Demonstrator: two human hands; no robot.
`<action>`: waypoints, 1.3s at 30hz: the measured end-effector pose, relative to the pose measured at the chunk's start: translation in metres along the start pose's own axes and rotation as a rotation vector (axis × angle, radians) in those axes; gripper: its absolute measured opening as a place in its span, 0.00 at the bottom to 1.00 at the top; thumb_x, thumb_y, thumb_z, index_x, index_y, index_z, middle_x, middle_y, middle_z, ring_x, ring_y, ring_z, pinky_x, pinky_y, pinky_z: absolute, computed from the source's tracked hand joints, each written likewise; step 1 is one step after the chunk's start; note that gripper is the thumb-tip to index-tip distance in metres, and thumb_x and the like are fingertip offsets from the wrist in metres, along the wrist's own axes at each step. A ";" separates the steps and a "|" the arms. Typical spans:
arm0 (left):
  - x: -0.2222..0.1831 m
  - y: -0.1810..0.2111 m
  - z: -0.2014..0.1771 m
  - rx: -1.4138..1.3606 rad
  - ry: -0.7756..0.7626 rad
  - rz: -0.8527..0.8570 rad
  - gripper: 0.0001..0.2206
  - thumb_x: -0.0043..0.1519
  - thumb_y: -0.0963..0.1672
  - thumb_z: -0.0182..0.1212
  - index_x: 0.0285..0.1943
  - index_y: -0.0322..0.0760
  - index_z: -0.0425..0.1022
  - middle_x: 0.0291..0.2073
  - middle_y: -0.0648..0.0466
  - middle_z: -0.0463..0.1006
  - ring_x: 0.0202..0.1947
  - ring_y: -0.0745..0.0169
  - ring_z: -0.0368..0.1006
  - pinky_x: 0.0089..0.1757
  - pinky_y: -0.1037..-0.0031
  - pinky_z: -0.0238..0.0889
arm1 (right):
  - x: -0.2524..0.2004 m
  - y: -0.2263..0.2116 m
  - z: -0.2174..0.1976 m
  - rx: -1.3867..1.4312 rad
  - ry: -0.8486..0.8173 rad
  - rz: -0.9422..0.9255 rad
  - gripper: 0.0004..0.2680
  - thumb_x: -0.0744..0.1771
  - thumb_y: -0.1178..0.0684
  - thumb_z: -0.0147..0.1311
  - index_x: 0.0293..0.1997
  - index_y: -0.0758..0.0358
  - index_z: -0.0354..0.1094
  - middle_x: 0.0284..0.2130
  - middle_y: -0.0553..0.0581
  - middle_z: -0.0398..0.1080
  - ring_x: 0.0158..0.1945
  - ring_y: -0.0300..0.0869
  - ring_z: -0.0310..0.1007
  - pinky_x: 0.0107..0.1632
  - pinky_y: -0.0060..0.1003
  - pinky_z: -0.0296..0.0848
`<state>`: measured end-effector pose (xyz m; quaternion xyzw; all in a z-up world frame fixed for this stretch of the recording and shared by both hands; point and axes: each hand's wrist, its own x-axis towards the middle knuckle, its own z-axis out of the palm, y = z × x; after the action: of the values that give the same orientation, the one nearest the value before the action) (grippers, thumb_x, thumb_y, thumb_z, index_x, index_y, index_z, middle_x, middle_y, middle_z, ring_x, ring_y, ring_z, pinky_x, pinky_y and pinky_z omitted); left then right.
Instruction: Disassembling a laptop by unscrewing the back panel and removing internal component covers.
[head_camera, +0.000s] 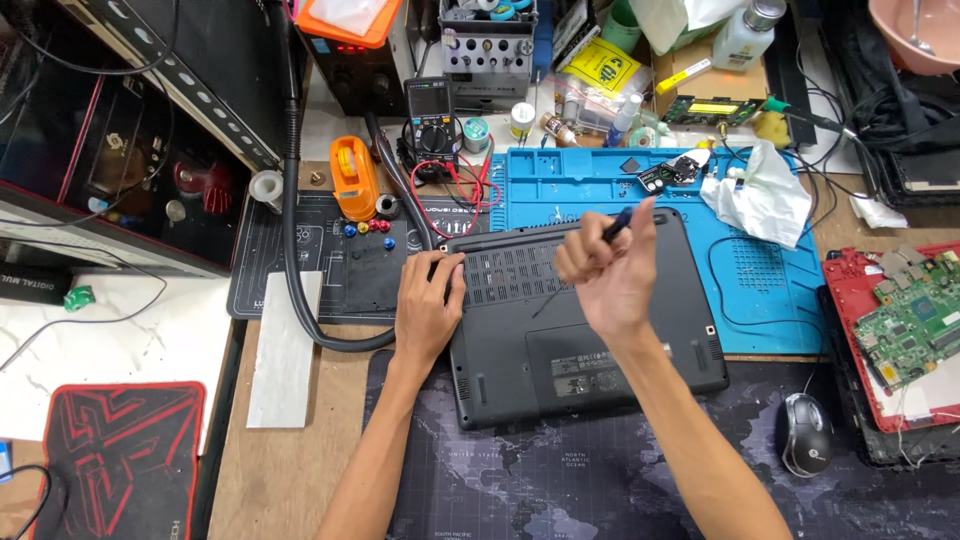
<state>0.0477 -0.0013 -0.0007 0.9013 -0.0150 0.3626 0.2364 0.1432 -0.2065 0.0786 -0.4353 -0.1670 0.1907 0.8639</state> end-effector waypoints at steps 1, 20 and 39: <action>0.000 0.000 0.000 0.001 0.001 -0.002 0.04 0.68 0.39 0.57 0.45 0.37 0.78 0.37 0.53 0.70 0.43 0.55 0.71 0.43 0.71 0.65 | 0.001 0.008 -0.002 0.000 -0.001 0.002 0.24 0.68 0.22 0.24 0.19 0.48 0.43 0.14 0.42 0.36 0.15 0.35 0.34 0.22 0.31 0.42; -0.002 -0.004 0.001 -0.009 0.016 0.014 0.05 0.68 0.40 0.56 0.45 0.36 0.78 0.37 0.52 0.70 0.42 0.54 0.71 0.42 0.70 0.64 | 0.001 0.027 0.011 -0.245 -0.104 -0.128 0.21 0.72 0.32 0.22 0.19 0.47 0.40 0.14 0.45 0.37 0.17 0.34 0.33 0.22 0.31 0.41; -0.006 -0.005 0.012 0.000 -0.020 0.075 0.04 0.66 0.41 0.59 0.44 0.39 0.79 0.38 0.53 0.71 0.47 0.54 0.70 0.48 0.66 0.63 | -0.028 -0.013 0.070 -1.123 -0.091 -0.427 0.13 0.75 0.53 0.35 0.49 0.64 0.71 0.34 0.52 0.59 0.30 0.38 0.53 0.37 0.37 0.65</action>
<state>0.0524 -0.0028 -0.0147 0.9036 -0.0513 0.3623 0.2225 0.0893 -0.1790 0.1249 -0.7731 -0.3627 -0.0861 0.5132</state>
